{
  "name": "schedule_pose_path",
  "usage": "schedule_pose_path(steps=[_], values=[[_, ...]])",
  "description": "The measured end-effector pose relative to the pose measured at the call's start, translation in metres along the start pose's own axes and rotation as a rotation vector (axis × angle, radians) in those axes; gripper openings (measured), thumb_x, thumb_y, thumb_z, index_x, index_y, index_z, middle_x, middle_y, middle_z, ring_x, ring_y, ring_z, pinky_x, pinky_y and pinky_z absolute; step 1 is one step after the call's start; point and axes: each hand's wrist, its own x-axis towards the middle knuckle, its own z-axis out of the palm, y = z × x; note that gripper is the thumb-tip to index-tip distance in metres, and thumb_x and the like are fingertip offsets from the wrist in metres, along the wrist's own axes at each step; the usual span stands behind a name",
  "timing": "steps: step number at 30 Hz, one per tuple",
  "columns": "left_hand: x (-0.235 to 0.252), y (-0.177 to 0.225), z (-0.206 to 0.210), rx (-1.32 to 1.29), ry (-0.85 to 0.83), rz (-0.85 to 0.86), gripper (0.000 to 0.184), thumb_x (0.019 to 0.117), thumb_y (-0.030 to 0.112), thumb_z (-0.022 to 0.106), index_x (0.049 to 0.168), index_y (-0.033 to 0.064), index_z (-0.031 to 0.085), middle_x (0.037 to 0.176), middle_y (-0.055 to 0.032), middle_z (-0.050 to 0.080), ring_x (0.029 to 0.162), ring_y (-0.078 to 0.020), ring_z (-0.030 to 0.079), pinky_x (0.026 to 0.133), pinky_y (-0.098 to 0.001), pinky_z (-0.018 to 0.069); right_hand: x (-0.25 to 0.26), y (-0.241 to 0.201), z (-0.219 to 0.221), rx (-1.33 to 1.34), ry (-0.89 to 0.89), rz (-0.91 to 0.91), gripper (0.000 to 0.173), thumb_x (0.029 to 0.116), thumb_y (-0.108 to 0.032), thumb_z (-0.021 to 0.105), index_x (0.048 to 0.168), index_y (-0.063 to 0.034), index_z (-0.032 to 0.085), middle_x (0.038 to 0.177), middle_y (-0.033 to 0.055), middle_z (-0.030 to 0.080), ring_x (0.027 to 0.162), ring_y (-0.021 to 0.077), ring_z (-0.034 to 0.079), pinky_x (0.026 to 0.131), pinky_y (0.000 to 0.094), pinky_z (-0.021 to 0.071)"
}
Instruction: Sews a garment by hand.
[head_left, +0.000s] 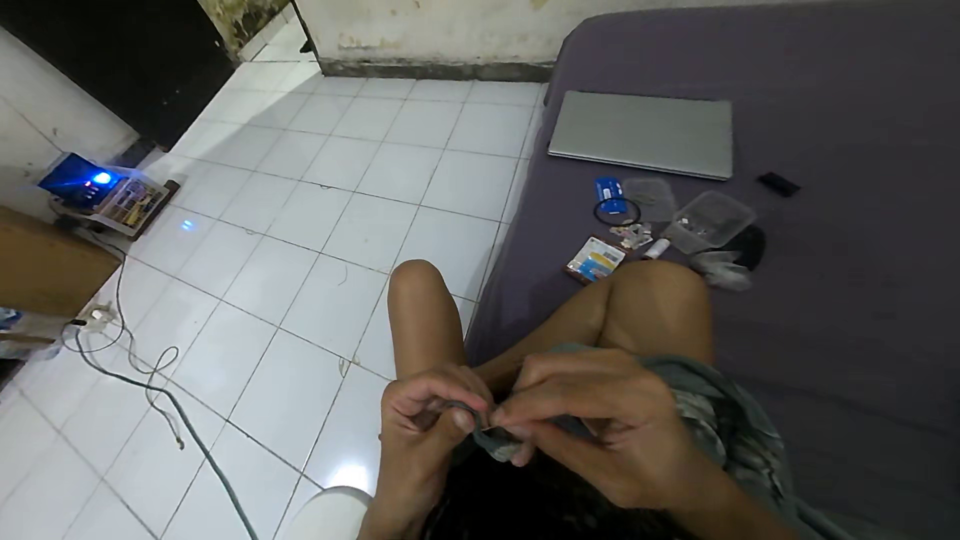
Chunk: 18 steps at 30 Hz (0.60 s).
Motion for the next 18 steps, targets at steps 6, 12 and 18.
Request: schedule_pose_path(steps=[6,12,18], values=[[-0.0015,0.0007,-0.0042,0.044,-0.012,-0.012,0.019,0.1017,0.026,0.062,0.107,0.0131,0.075,0.097,0.0085,0.072,0.090,0.0039,0.064,0.081,-0.0139,0.0506,-0.0011,0.0012,0.0001,0.002,-0.011,0.012,0.015,0.1011,-0.012,0.063,0.099,0.0012,0.070,0.082,0.0058,0.065,0.078,-0.0021,0.065,0.072,0.0084,0.0542],[-0.0021,0.0012,-0.0054,0.012,-0.014,-0.024,0.019,0.1019,0.026,0.061,0.107,0.0136,0.075,0.097,0.0087,0.073,0.090,0.0041,0.065,0.081,-0.0141,0.0510,-0.0012,0.0020,0.0006,0.030,-0.021,0.012,0.014,0.0999,-0.010,0.063,0.100,0.0013,0.071,0.081,0.0056,0.064,0.077,-0.0020,0.064,0.071,0.0085,0.0537],[-0.0025,0.0008,-0.0051,-0.017,-0.022,-0.034,0.019,0.1019,0.026,0.061,0.107,0.0135,0.075,0.097,0.0084,0.073,0.090,0.0039,0.065,0.081,-0.0144,0.0511,-0.0011,0.0015,0.0000,0.027,-0.023,0.001,0.012,0.0991,-0.009,0.064,0.102,0.0005,0.072,0.081,0.0057,0.063,0.077,-0.0015,0.063,0.071,0.0083,0.0527]])
